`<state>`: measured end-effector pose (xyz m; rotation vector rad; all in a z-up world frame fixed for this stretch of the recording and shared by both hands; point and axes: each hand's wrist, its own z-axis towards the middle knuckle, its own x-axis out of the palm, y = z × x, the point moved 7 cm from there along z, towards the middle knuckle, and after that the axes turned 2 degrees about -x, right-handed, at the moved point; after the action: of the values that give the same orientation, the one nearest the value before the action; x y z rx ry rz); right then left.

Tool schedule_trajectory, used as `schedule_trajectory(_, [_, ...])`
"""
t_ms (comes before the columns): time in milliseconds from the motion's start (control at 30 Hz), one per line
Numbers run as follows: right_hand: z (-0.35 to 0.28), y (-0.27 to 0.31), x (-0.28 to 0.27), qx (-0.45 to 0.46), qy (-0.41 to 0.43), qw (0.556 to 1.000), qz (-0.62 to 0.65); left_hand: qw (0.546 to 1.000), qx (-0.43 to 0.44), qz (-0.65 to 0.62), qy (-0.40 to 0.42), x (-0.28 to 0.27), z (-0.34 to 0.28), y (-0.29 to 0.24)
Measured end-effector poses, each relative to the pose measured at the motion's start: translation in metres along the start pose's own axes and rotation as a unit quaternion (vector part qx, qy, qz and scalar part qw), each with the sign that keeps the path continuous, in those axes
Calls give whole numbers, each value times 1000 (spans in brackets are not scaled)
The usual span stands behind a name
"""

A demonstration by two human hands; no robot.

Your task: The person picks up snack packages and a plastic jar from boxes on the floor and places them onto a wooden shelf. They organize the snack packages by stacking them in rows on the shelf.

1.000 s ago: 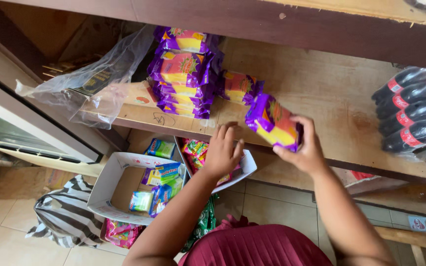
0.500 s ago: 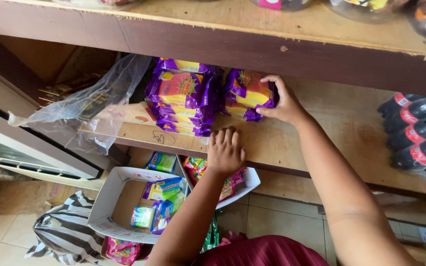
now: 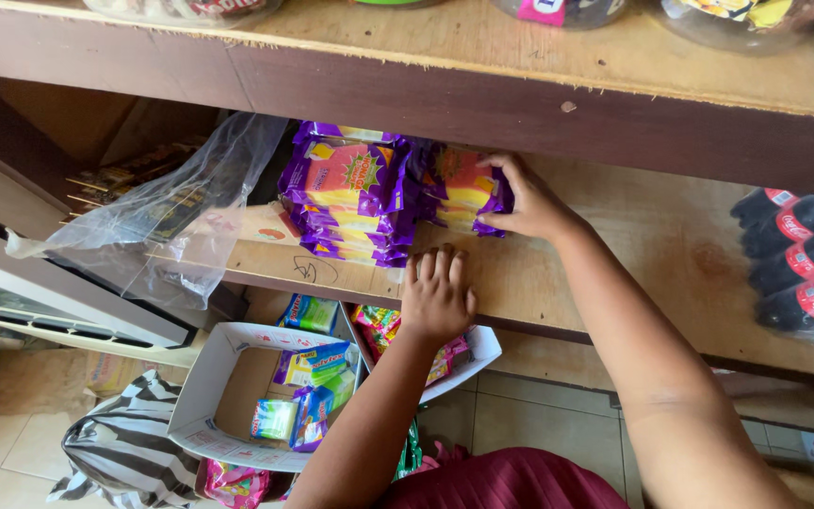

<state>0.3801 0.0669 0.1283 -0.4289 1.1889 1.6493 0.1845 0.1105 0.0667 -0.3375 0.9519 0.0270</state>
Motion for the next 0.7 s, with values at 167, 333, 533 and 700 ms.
schedule_trajectory(167, [-3, -4, 2, 3, 10, 1000, 9, 999, -17, 9, 29, 2, 2, 0])
schedule_trajectory(333, [-27, -44, 3, 86, -45, 994, 53, 998, -32, 8, 57, 6, 4, 2])
schedule_trajectory(533, [-50, -77, 11, 117, -77, 978, 155, 999, -18, -8, 46, 7, 4, 2])
schedule_trajectory(700, [-40, -75, 27, 126, -85, 965, 212, 1000, -2, -13, 6, -2, 6, -1])
